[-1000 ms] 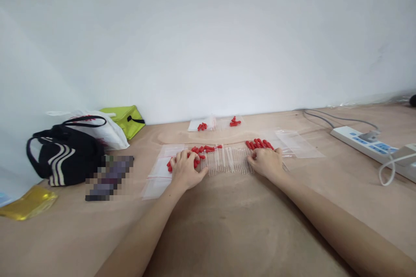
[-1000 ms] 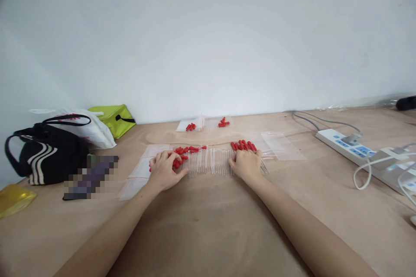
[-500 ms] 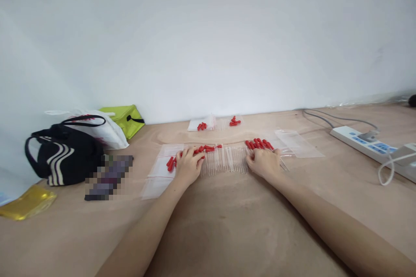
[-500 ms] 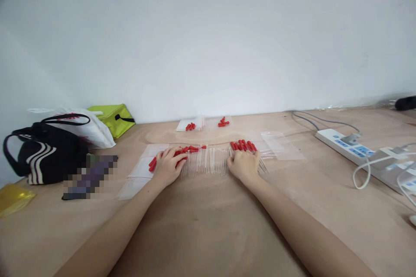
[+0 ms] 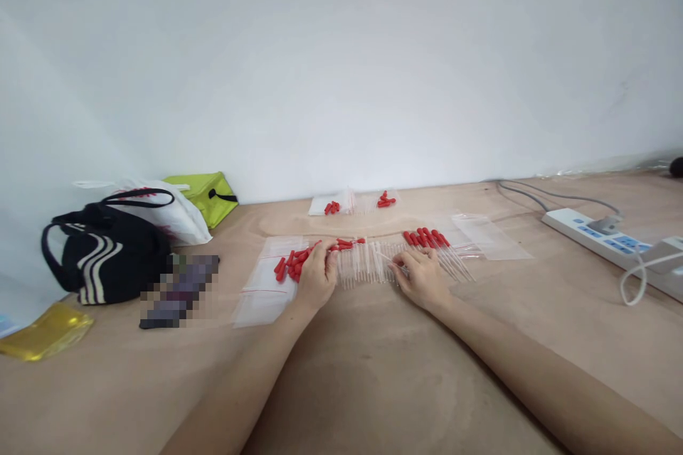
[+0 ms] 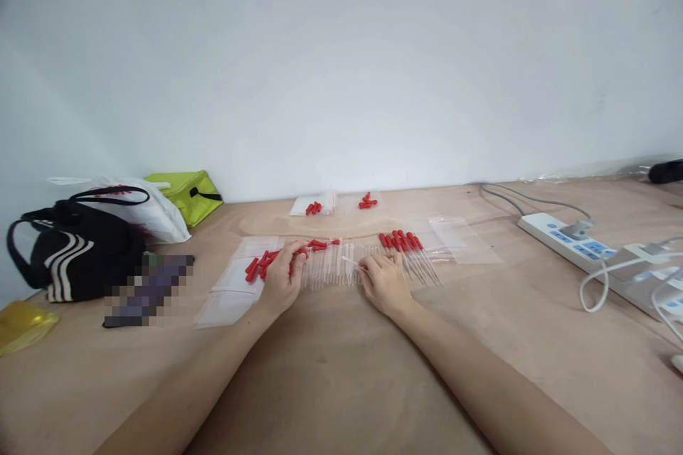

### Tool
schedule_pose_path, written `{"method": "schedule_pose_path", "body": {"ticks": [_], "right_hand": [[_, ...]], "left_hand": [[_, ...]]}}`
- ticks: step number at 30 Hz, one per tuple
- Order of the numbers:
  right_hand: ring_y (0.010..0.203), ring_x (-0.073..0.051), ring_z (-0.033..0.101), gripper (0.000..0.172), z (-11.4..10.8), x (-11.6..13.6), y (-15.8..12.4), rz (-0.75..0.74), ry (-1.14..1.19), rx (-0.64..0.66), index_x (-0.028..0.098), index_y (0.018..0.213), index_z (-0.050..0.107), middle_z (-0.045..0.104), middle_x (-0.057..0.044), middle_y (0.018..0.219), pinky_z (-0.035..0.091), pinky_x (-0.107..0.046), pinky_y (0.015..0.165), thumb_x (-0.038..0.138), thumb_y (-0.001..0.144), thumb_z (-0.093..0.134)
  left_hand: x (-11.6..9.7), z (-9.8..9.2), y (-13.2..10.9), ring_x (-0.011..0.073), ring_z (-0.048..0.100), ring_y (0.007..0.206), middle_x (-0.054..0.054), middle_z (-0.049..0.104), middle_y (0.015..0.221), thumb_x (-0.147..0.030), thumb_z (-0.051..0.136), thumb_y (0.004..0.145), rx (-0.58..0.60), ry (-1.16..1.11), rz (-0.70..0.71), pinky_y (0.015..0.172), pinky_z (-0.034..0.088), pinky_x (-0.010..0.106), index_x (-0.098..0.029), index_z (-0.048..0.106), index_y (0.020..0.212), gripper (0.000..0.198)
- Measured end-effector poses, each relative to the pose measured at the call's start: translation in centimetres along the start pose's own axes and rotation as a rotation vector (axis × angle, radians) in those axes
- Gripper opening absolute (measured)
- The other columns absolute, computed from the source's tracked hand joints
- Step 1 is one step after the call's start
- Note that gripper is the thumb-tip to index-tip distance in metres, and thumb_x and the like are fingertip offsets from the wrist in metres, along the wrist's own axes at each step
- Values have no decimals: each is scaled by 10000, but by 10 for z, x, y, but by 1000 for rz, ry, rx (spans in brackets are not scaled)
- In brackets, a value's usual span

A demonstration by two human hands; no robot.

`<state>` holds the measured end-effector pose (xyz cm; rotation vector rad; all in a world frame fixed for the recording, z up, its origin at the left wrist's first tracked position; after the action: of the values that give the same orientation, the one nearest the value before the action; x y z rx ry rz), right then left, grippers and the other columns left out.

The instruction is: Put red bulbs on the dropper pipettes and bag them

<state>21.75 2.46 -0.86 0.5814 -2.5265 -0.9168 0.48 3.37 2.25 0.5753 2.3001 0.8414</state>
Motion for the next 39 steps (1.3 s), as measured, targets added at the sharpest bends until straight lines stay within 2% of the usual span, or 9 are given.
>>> {"method": "schedule_pose_path", "body": {"ticks": [4, 7, 9, 12, 17, 24, 32, 36, 39], "right_hand": [[710, -129, 520, 207, 0, 5, -4, -82, 52, -29, 177, 846, 599, 628, -22, 732, 228, -296, 761, 240, 865, 402], [733, -133, 522, 210, -3, 6, -5, -94, 41, -39, 185, 900, 611, 631, -25, 744, 222, -311, 772, 216, 863, 407], [734, -132, 524, 210, -4, 7, -4, -98, 44, -22, 191, 903, 616, 632, -20, 737, 218, -320, 782, 202, 858, 412], [730, -130, 526, 205, -4, 10, -4, -119, 53, 8, 201, 902, 620, 635, -14, 743, 210, -333, 797, 194, 847, 423], [713, -131, 523, 200, -3, 17, -4, -160, 51, 21, 201, 892, 621, 638, -12, 736, 203, -346, 807, 190, 835, 429], [664, -115, 527, 209, -2, 21, -5, -196, 57, 41, 195, 902, 615, 639, -7, 737, 190, -352, 826, 177, 830, 420], [638, -114, 511, 218, -2, 21, -6, -243, 96, 94, 208, 928, 618, 633, -8, 734, 204, -350, 811, 186, 830, 424], [653, -109, 512, 253, -1, 16, -5, -266, 147, 131, 236, 943, 627, 628, -1, 739, 202, -344, 802, 158, 819, 421], [668, -111, 513, 325, -2, 12, -4, -280, 175, 142, 256, 970, 622, 630, 1, 764, 193, -351, 799, 97, 781, 411]], "left_hand": [[-16, 5, -11, 170, 556, 876, 63, 574, 917, -174, 394, 848, 32, -110, 65, 759, 459, 299, -181, 530, 927, 158], [-18, 9, -19, 157, 564, 768, 38, 571, 790, -189, 496, 798, 42, -129, 32, 692, 469, 273, -173, 515, 760, 46], [-15, 11, -22, 143, 564, 687, 17, 559, 719, -192, 510, 790, 58, -126, -5, 642, 469, 258, -176, 491, 716, 78], [-11, 13, -24, 146, 584, 670, 11, 591, 728, -198, 498, 805, 100, -104, -40, 616, 469, 257, -183, 501, 792, 20], [-10, 15, -24, 194, 603, 841, 46, 658, 916, -242, 528, 813, 122, 8, 48, 758, 441, 338, -198, 542, 981, 174], [-14, 16, -23, 195, 605, 838, 57, 682, 894, -267, 468, 855, 155, 36, 126, 763, 399, 359, -184, 597, 969, 191], [-20, 14, -23, 184, 605, 794, 35, 691, 822, -254, 440, 863, 179, 6, 101, 784, 369, 365, -202, 621, 879, 189], [-22, 13, -24, 166, 603, 745, 20, 686, 776, -244, 445, 860, 189, -35, 129, 793, 351, 364, -206, 620, 825, 182], [-24, 12, -24, 152, 601, 716, 10, 683, 761, -235, 442, 859, 244, -46, 152, 825, 332, 370, -207, 616, 797, 186]]}}
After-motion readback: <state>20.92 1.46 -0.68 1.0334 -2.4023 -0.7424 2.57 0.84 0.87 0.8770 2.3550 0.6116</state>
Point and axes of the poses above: each hand's wrist, its own y-axis towards the middle knuckle, its own z-axis out of the palm, x = y × z, the point moved 2 cm from there along y, towards the middle knuckle
